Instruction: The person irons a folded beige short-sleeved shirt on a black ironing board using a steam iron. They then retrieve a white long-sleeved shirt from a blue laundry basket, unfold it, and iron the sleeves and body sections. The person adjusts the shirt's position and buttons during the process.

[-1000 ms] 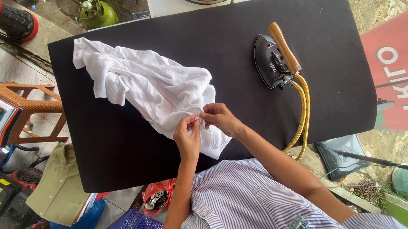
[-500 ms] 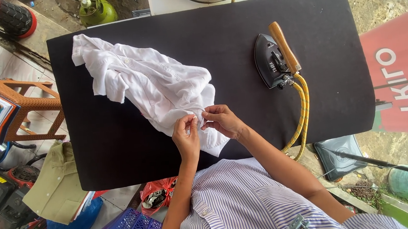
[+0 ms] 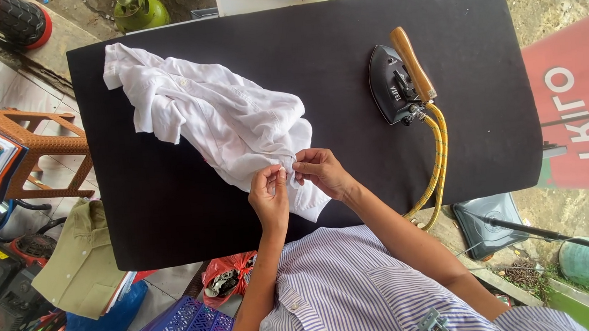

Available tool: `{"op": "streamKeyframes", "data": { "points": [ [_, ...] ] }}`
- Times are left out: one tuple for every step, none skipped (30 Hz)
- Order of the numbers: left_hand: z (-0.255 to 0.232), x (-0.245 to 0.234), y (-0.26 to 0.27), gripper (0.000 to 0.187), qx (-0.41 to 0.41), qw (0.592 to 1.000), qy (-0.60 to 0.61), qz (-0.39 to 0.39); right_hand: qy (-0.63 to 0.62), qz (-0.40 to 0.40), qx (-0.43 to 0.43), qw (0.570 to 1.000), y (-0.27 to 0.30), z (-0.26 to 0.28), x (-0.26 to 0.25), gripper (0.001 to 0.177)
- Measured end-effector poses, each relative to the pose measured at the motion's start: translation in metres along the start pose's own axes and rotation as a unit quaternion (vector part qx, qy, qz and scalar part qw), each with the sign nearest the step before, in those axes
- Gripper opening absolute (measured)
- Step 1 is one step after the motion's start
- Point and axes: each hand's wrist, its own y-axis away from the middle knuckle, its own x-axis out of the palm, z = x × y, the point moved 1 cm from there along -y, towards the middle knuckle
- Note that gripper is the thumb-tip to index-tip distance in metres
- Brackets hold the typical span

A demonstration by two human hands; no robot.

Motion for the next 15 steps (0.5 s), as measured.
{"op": "streamKeyframes", "data": {
  "points": [
    [0.001,-0.001,-0.001,0.005,0.0,1.0,0.0,0.0,0.0,0.0,0.0,1.0,-0.005,-0.007,-0.005,0.01],
    [0.002,-0.003,-0.001,0.006,0.012,1.0,-0.016,0.007,0.054,-0.023,-0.029,0.998,-0.009,-0.013,-0.011,0.009],
    [0.004,-0.004,-0.002,0.007,0.024,0.999,-0.031,0.014,0.107,-0.046,-0.057,0.992,-0.014,-0.019,-0.016,0.009],
    [0.004,-0.005,-0.002,0.007,0.024,0.999,-0.032,0.014,0.107,-0.046,-0.057,0.992,-0.013,-0.019,-0.017,0.009],
    [0.005,-0.005,-0.002,0.011,0.035,0.998,-0.042,0.034,0.123,-0.069,-0.064,0.988,-0.013,-0.018,-0.019,0.011],
    [0.005,-0.005,-0.002,0.014,0.045,0.996,-0.053,0.054,0.14,-0.091,-0.069,0.983,-0.012,-0.017,-0.021,0.013],
    [0.006,-0.004,-0.001,0.014,0.045,0.996,-0.053,0.053,0.141,-0.09,-0.069,0.984,-0.007,-0.006,-0.014,0.013],
    [0.007,-0.003,0.0,0.016,0.04,0.995,-0.055,0.067,0.14,-0.094,-0.07,0.983,-0.001,0.006,-0.006,0.017],
    [0.007,-0.002,0.002,0.018,0.036,0.994,-0.057,0.081,0.138,-0.097,-0.072,0.983,0.005,0.017,0.001,0.022],
    [0.009,-0.001,0.002,0.018,0.036,0.994,-0.056,0.082,0.139,-0.098,-0.072,0.983,0.007,0.021,0.0,0.022],
    [0.011,0.0,0.002,0.019,0.022,0.995,-0.051,0.088,0.162,-0.097,-0.064,0.98,0.008,0.025,-0.001,0.021],
    [0.013,0.0,0.003,0.021,0.008,0.994,-0.046,0.095,0.185,-0.097,-0.055,0.976,0.011,0.027,-0.001,0.02],
    [0.015,0.001,0.006,0.021,0.007,0.994,-0.046,0.096,0.185,-0.099,-0.054,0.976,0.015,0.029,0.001,0.02],
    [0.019,0.002,0.006,0.019,-0.025,0.995,-0.02,0.099,0.222,-0.088,-0.05,0.97,0.016,0.032,0.003,0.02],
    [0.022,0.004,0.007,0.017,-0.058,0.993,0.007,0.102,0.259,-0.078,-0.045,0.962,0.018,0.035,0.005,0.02]
  ]
}}
